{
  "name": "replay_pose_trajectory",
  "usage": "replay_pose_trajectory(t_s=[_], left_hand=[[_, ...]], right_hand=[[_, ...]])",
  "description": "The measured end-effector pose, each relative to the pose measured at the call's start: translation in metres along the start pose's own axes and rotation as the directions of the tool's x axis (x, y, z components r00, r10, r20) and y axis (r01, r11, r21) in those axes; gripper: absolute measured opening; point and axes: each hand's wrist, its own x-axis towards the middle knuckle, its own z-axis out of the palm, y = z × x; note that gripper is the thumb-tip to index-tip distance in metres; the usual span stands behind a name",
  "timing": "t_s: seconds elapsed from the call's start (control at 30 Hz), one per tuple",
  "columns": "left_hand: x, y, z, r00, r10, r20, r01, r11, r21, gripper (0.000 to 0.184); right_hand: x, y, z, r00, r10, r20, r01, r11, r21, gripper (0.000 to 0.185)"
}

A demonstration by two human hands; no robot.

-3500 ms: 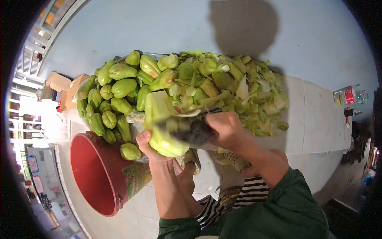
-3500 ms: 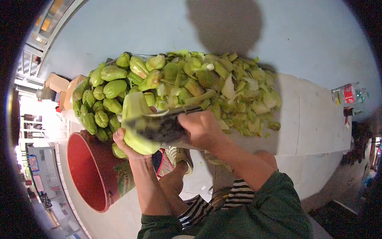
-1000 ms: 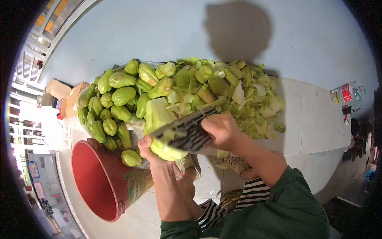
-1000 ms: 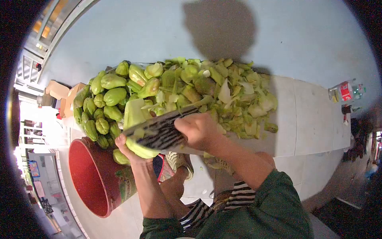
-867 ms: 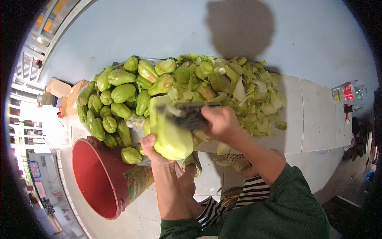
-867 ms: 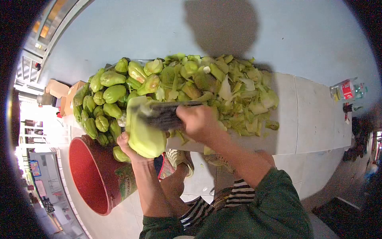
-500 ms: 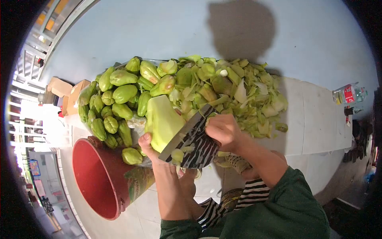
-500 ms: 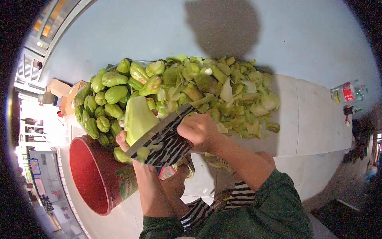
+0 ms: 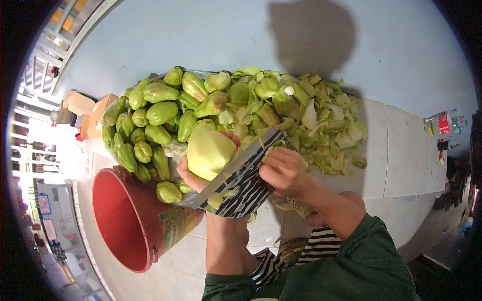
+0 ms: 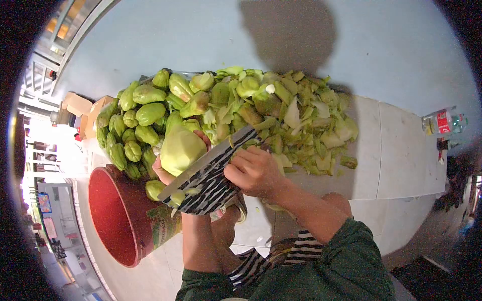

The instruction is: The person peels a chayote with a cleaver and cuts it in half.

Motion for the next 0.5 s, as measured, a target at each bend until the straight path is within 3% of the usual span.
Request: replay_pose_trajectory(t_s=[0.17,0.23,0.27,0.37,0.4,0.43,0.5], left_hand=[[-0.001,-0.001,-0.004,0.997,-0.078,-0.001,0.078,0.997,-0.016,0.070],[0.000,0.001,-0.009,0.990,-0.041,0.134,0.044,0.999,-0.026,0.071],[0.006,0.006,-0.007,0.999,0.037,0.012,-0.037,0.999,0.012,0.072],[0.008,0.014,-0.007,0.998,0.065,-0.001,-0.065,0.997,0.038,0.072],[0.009,0.016,-0.012,0.992,0.038,0.119,-0.035,0.999,-0.029,0.073],[0.009,0.017,-0.016,0.992,0.041,0.117,-0.038,0.999,-0.029,0.073],[0.006,0.018,-0.019,0.972,0.007,0.237,0.026,0.990,-0.138,0.058]], right_hand=[[0.002,0.000,-0.002,0.999,0.035,-0.014,-0.035,0.999,0.007,0.015],[0.000,0.004,0.000,0.996,0.081,-0.021,-0.081,0.997,0.006,0.015],[-0.005,0.011,0.004,0.990,0.142,-0.010,-0.142,0.990,-0.005,0.016],[-0.003,0.013,0.007,0.982,0.187,-0.008,-0.187,0.982,-0.001,0.017],[-0.001,0.011,0.007,0.986,0.167,-0.028,-0.167,0.986,0.006,0.017],[0.000,0.008,0.008,0.988,0.149,-0.046,-0.149,0.989,0.014,0.016],[0.003,0.003,0.002,0.988,0.155,-0.021,-0.156,0.988,-0.002,0.016]])
